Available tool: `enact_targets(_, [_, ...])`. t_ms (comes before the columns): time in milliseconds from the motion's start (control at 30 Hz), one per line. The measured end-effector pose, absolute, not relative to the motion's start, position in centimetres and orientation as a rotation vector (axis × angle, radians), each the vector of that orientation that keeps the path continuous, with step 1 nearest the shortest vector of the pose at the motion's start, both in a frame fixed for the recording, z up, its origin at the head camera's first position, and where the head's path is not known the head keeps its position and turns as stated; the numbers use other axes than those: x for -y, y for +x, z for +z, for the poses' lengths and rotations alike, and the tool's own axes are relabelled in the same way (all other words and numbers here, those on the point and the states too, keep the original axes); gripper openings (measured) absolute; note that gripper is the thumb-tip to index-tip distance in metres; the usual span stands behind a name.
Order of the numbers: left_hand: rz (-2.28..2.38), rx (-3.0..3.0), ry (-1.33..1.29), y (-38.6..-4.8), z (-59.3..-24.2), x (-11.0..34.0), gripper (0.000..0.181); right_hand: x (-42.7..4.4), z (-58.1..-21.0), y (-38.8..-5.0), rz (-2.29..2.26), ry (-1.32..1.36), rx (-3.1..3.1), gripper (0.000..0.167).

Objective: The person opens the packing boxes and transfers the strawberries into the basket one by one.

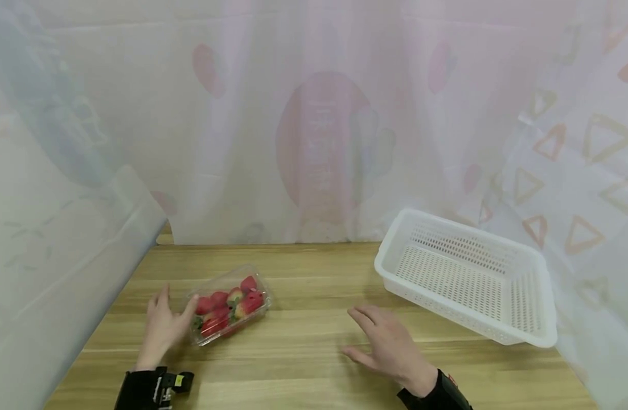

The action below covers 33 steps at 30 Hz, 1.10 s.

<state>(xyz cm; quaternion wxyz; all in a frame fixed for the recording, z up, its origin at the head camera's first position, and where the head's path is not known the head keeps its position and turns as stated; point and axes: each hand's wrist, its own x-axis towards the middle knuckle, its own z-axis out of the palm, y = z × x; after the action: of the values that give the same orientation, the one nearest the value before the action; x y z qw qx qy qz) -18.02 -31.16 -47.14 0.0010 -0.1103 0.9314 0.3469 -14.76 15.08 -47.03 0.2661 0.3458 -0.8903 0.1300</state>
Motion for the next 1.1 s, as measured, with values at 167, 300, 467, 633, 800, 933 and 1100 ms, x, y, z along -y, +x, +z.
enact_targets(167, [1.088, -2.882, -0.357, -18.3, -47.9, 31.8, 0.100, -14.5, -47.6, -14.5, 0.368, 0.949, 2.418, 0.054])
enact_targets(300, [1.086, -2.859, -0.335, -18.3, -48.2, 31.9, 0.098, -14.4, -48.0, -14.4, 0.370, 0.966, 2.428, 0.038])
enact_targets(467, [1.098, -2.830, -0.311, -18.4, -48.1, 31.8, 0.093, -14.3, -48.1, -14.2, 0.414, 0.982, 2.488, 0.022])
enact_targets(633, [1.127, -2.823, -0.328, -18.4, -48.2, 31.8, 0.091, -14.3, -48.2, -14.0, 0.435, 0.995, 2.510, 0.017])
enact_targets(800, [1.154, -2.832, -0.339, -18.3, -48.2, 31.7, 0.091, -14.3, -48.2, -14.0, 0.435, 0.996, 2.506, 0.016])
enact_targets(933, [1.158, -2.856, -0.350, -18.2, -48.1, 31.7, 0.090, -14.3, -48.2, -14.0, 0.437, 0.992, 2.521, 0.015])
enact_targets(1100, [1.143, -2.887, -0.360, -18.1, -48.1, 31.7, 0.089, -14.4, -47.9, -14.0, 0.441, 0.960, 2.551, 0.014])
